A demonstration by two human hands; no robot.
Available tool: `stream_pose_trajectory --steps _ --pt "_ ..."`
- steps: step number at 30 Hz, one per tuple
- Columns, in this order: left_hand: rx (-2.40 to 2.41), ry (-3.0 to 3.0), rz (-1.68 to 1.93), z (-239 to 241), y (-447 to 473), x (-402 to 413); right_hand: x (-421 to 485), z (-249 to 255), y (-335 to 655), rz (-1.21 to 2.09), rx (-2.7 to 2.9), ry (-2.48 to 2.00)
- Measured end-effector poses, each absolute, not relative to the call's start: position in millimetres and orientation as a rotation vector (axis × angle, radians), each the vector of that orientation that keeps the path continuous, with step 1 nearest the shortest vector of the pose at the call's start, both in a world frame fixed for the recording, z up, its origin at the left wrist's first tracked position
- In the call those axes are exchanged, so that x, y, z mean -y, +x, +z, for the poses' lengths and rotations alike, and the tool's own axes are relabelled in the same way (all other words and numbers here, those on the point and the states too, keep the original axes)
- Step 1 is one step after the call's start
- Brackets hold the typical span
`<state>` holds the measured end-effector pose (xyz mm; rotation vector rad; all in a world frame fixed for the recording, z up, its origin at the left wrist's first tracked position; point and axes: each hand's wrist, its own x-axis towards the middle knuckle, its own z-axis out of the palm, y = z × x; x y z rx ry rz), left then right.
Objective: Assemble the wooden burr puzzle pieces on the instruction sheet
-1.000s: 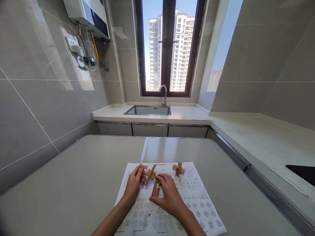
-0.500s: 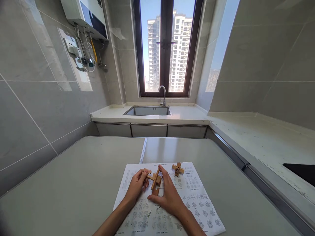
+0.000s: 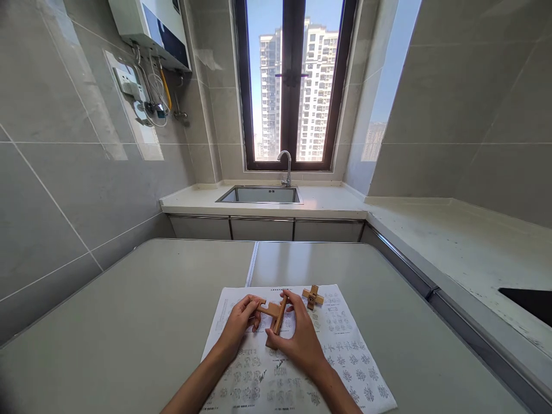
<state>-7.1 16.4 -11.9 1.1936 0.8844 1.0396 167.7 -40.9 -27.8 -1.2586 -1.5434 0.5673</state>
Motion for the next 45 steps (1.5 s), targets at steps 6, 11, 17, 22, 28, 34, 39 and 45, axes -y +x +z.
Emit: stream_pose_trajectory --steps 6,11,17,22,28,34,39,45 --pt "-1.063 1.076 1.262 -11.2 -22.3 -27.7 36.5 -27.9 175.3 0.567 1.414 -1.297" --pt "-1.254 1.352 1.288 -16.2 -25.5 -30.6 33.4 -32.3 174.1 0.552 1.423 -1.374" --pt "-1.390 1.855 1.183 -18.6 -18.7 -24.1 34.0 -40.6 167.9 0.636 1.446 -1.411" --pt "-1.457 2.117 1.084 -19.9 -21.0 -22.0 32.2 -42.2 172.2 0.632 1.517 -1.386" --pt "-1.500 2.220 1.015 -27.9 -21.2 -22.6 33.9 -35.8 176.9 0.669 1.585 -1.373" --pt "-1.487 2.334 0.966 -29.0 -18.2 -14.4 39.3 -31.8 170.8 0.779 1.640 -1.255" --pt "-1.443 2.328 0.953 -23.3 -16.3 -11.3 33.8 -39.5 175.9 0.694 1.606 -1.284" --pt "-1.212 2.306 0.931 -17.9 -12.9 -5.7 26.3 -52.4 187.4 0.747 1.642 -1.278"
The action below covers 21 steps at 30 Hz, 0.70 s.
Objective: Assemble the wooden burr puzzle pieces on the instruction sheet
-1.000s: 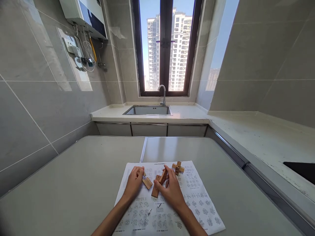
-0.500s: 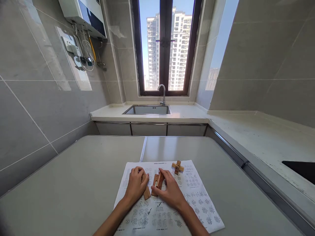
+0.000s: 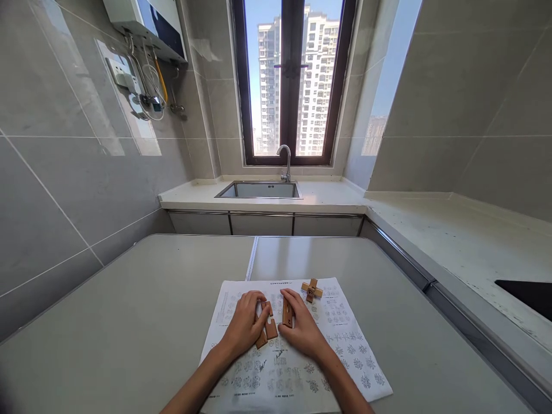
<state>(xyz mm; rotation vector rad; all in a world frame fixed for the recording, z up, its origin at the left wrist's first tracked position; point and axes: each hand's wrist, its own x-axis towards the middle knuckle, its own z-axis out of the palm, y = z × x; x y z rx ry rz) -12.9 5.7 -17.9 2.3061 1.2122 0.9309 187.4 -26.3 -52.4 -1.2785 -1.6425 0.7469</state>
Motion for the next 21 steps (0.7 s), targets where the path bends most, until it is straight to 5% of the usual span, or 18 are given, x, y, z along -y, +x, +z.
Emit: stream_pose_trajectory --steps 11,21 --pt "-0.802 2.412 0.749 -8.2 -18.3 3.5 32.6 -52.9 189.4 0.696 1.807 -1.207" --pt "-0.896 2.374 0.755 -22.5 -20.9 -2.8 30.0 -50.7 184.8 0.845 1.641 -1.240"
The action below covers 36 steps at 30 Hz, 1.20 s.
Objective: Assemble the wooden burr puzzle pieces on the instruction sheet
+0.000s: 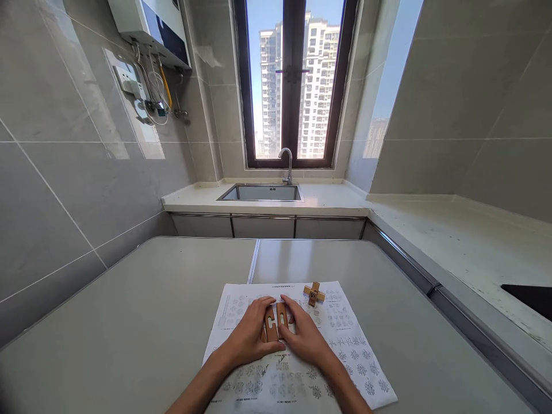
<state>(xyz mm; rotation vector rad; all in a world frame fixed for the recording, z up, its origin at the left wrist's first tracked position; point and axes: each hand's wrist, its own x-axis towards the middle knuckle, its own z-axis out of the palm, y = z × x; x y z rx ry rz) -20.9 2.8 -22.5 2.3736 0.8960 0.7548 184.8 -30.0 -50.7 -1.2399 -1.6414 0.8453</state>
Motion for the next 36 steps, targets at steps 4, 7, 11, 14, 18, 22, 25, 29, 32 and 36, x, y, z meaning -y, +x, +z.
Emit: stream_pose_trajectory --steps 4,7,11,14,18,22,25,29,32,36 --pt "-0.882 2.374 0.765 -22.1 -20.6 -2.7 30.8 -44.7 181.2 0.857 1.608 -1.184" --pt "-0.871 2.387 0.763 -18.8 -19.4 -0.8 31.7 -41.9 179.3 0.879 1.583 -1.154" --pt "-0.901 2.412 0.810 -16.7 -17.5 0.3 31.8 -42.7 176.8 0.919 1.551 -1.126" --pt "-0.981 2.423 0.860 -20.6 -18.6 -5.1 31.9 -46.0 174.4 0.912 1.534 -1.132" --pt "-1.147 2.416 0.911 -31.7 -27.3 -22.4 33.2 -47.6 172.4 0.757 1.588 -1.216" --pt "-1.348 2.393 0.981 -40.2 -43.0 -43.0 36.3 -41.8 171.8 0.672 1.654 -1.246" --pt "-1.501 2.358 1.024 -41.7 -55.9 -54.4 38.4 -36.6 171.5 0.666 1.677 -1.257" --pt "-1.588 2.329 1.036 -40.5 -69.2 -62.4 38.7 -33.8 171.8 0.651 1.691 -1.248" --pt "-1.609 2.341 1.021 -37.3 -72.8 -62.3 38.2 -33.5 172.3 0.644 1.699 -1.243" --pt "-1.554 2.439 1.040 -24.9 -63.6 -50.2 38.7 -32.3 172.4 0.634 1.709 -1.222"
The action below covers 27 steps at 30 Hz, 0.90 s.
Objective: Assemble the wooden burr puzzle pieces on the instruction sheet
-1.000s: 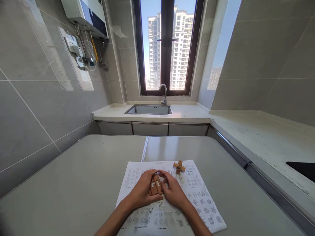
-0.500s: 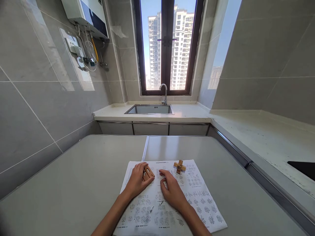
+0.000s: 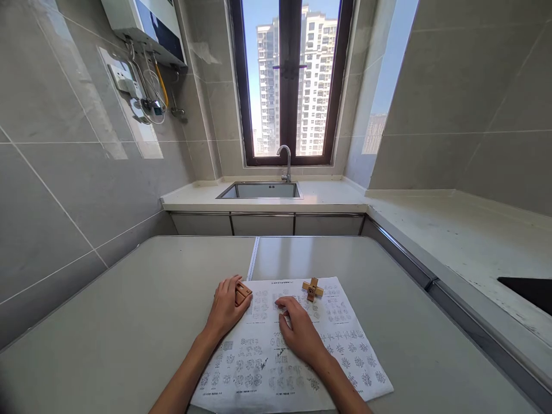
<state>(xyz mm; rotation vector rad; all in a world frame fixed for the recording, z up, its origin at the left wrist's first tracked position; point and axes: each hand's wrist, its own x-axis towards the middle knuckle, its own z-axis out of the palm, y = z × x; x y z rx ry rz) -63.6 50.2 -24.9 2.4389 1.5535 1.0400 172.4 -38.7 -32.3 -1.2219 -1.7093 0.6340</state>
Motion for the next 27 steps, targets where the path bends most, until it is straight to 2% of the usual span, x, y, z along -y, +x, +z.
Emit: stream_pose_trajectory --steps 4,9,12,17,27 --pt "-1.288 2.483 1.028 -10.2 -38.9 -24.3 38.8 -30.7 171.9 0.625 1.711 -1.197" --pt "-0.923 2.540 0.694 -11.2 -12.7 4.3 37.5 -30.8 171.7 0.627 1.713 -1.164" --pt "-0.909 2.565 0.567 -16.6 -8.8 9.5 37.7 -31.2 172.0 0.626 1.730 -1.188" --pt "-0.969 2.556 0.601 -15.7 -10.9 9.5 37.6 -32.2 170.7 0.663 1.673 -1.226" --pt "-0.909 2.594 0.606 -14.2 -12.1 11.2 27.8 -46.9 173.7 0.736 1.201 -1.275"
